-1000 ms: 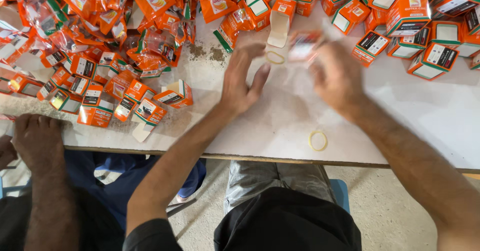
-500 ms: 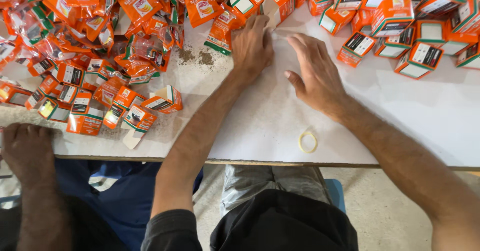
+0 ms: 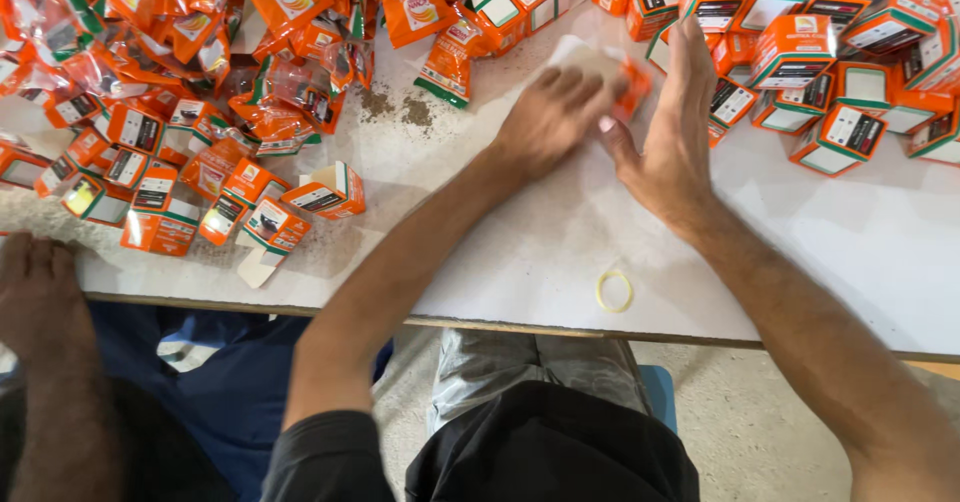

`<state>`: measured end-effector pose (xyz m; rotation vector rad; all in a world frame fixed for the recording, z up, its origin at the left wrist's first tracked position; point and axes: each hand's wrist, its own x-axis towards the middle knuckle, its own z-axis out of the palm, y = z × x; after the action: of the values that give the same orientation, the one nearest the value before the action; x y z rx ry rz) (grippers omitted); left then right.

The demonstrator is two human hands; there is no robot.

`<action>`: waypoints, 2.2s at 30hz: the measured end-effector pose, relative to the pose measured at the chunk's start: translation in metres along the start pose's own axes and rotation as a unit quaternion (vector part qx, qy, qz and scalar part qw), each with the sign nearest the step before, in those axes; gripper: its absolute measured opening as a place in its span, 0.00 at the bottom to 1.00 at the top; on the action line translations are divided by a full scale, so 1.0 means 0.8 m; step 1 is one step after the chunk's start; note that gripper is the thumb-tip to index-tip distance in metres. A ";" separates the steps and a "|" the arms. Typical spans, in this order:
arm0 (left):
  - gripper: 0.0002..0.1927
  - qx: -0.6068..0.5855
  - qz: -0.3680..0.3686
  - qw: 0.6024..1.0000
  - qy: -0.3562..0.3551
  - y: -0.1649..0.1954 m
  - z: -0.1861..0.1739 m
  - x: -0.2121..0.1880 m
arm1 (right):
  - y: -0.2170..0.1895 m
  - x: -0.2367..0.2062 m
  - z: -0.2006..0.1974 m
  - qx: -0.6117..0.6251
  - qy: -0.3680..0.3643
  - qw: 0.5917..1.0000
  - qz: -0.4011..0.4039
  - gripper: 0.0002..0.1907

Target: The person picks up small orange packets from a large pile on the table, places a packet into a small white carton, folds the carton flaps closed, and sets the packed box aside, repeating this cycle continuously. A second worker at the same table handles packets in a similar manner.

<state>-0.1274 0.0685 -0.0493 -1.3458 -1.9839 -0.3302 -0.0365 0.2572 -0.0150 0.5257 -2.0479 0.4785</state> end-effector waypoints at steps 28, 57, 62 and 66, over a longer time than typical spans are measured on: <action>0.31 -0.134 -0.096 0.976 0.139 0.086 -0.158 -0.057 | -0.038 -0.014 0.010 0.280 -0.323 0.891 0.155 0.26; 0.09 -0.276 -0.535 0.798 -0.015 0.084 -0.110 -0.040 | -0.075 -0.012 -0.023 0.321 -0.260 0.890 0.195 0.41; 0.09 -0.410 -0.500 0.761 0.055 0.084 -0.112 -0.035 | -0.072 -0.020 -0.018 0.257 -0.212 0.942 0.042 0.30; 0.15 -0.620 -0.520 0.588 -0.010 0.068 -0.132 -0.049 | -0.064 -0.026 -0.013 0.211 -0.237 0.948 0.013 0.28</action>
<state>-0.0277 0.0046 -0.0096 -0.4554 -2.3154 -2.6133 0.0083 0.2234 -0.0217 0.9436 -2.4185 0.8856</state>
